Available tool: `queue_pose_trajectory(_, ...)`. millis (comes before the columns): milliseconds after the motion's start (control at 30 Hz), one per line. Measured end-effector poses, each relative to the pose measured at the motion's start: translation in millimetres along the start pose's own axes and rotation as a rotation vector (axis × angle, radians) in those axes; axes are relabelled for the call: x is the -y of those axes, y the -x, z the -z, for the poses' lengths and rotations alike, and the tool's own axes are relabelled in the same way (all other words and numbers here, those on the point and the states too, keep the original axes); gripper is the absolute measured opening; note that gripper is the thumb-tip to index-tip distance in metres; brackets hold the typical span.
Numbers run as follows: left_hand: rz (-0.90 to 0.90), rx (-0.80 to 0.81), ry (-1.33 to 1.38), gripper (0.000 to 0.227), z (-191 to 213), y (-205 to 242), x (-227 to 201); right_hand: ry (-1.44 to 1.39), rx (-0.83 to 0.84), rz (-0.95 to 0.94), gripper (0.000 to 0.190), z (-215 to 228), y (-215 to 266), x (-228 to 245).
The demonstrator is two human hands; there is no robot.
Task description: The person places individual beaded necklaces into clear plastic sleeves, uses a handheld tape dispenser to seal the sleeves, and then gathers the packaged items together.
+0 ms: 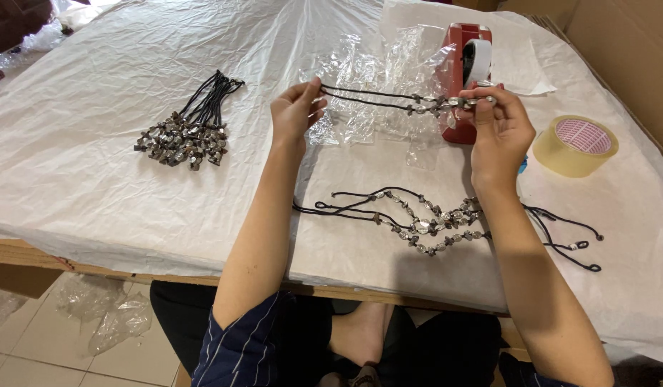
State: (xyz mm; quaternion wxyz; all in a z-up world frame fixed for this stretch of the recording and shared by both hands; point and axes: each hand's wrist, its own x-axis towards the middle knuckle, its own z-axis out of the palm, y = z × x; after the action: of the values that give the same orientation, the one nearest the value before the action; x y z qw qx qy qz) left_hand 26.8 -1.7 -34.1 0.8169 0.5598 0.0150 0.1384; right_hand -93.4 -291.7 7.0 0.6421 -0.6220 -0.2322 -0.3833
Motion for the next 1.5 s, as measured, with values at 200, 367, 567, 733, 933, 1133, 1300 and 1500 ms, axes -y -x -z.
queue_pose_trajectory(200, -0.230, 0.056, -0.788, 0.034, 2, 2, 7, -0.015, 0.002, 0.026, 0.018, 3, 0, 8)
queue_pose_trajectory(367, -0.590, 0.199, -0.675, 0.040, -35, 48, -15, -0.012, 0.050, 0.004, 0.018, -12, 8, 24)
queue_pose_trajectory(567, -0.459, 0.735, -0.381, 0.056, -64, 100, -18, -0.003, 0.138, 0.028, 0.017, -26, 14, 30)
queue_pose_trajectory(733, -0.235, 0.900, -0.280, 0.028, -62, 93, -29, 0.015, 0.168, 0.047, 0.016, -25, 14, 21)
queue_pose_trajectory(933, -0.721, 0.908, -0.777, 0.036, -57, 112, -57, 0.020, 0.164, 0.044, 0.019, -24, 14, 24)
queue_pose_trajectory(1133, -0.815, 0.785, -0.860, 0.038, -46, 86, -52, 0.064, 0.030, 0.024, 0.019, -23, 10, 39)
queue_pose_trajectory(1300, -0.470, 0.847, -0.542, 0.028, -26, 84, -98, 0.085, -0.162, -0.034, 0.012, 5, -4, 34)
queue_pose_trajectory(1500, -0.480, 0.602, -0.786, 0.014, 3, 56, -97, 0.446, 0.263, 0.320, 0.028, -12, 8, 48)
